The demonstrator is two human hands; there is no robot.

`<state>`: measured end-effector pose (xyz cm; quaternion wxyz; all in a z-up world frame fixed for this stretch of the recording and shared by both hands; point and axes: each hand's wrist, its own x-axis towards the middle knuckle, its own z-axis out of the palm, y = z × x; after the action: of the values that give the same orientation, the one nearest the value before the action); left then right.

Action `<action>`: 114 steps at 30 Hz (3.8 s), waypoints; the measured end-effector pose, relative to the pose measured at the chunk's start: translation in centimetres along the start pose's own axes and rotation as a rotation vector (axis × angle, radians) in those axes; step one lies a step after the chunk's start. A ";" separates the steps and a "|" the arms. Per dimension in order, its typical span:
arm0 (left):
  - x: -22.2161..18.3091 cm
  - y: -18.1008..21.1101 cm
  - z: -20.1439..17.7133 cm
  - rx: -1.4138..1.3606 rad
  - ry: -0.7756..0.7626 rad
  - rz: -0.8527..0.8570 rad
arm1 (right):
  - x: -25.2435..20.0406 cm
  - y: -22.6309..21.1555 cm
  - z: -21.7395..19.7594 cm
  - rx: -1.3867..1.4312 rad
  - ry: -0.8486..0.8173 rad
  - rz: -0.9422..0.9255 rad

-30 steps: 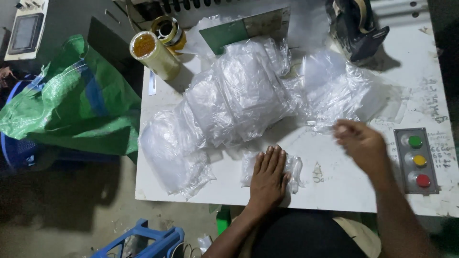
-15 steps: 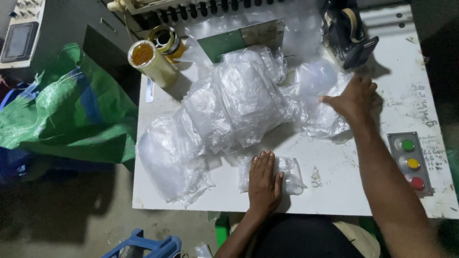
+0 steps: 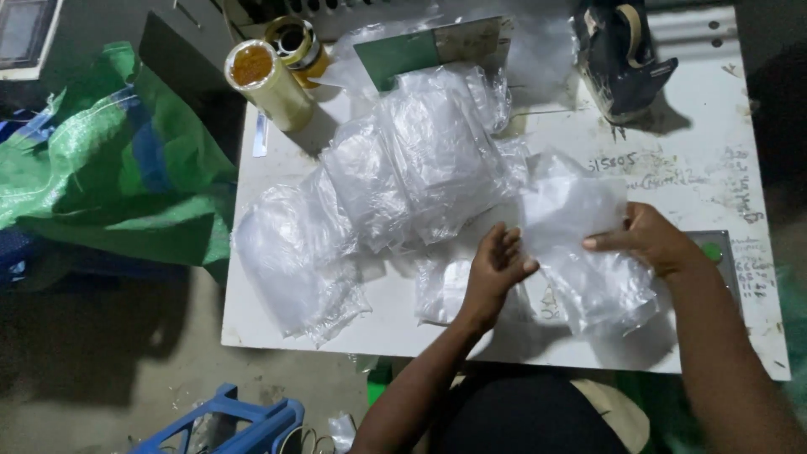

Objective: Sorting, smoothing, and stacking plastic bags on a work table in a factory setting.

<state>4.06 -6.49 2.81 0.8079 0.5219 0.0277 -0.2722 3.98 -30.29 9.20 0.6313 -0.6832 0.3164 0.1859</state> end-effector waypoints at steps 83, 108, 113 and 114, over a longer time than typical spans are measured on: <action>-4.0 -1.8 -0.1 0.074 0.094 0.163 | -6.0 13.1 7.9 -0.152 0.280 -0.679; -10.3 7.5 -7.5 1.038 0.449 0.595 | -9.3 9.6 7.1 -0.066 0.557 -0.271; -4.0 1.6 0.6 0.262 -0.180 0.043 | -1.5 22.6 -7.4 0.012 0.840 -0.331; -2.4 -0.5 1.9 -0.033 -0.257 -0.120 | -1.6 28.7 -11.3 0.004 0.851 -0.178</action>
<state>1.33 -7.23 4.06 0.7956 0.4667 -0.0406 -0.3840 -18.01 -41.09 -9.64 0.4597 -0.7222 0.4888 -0.1680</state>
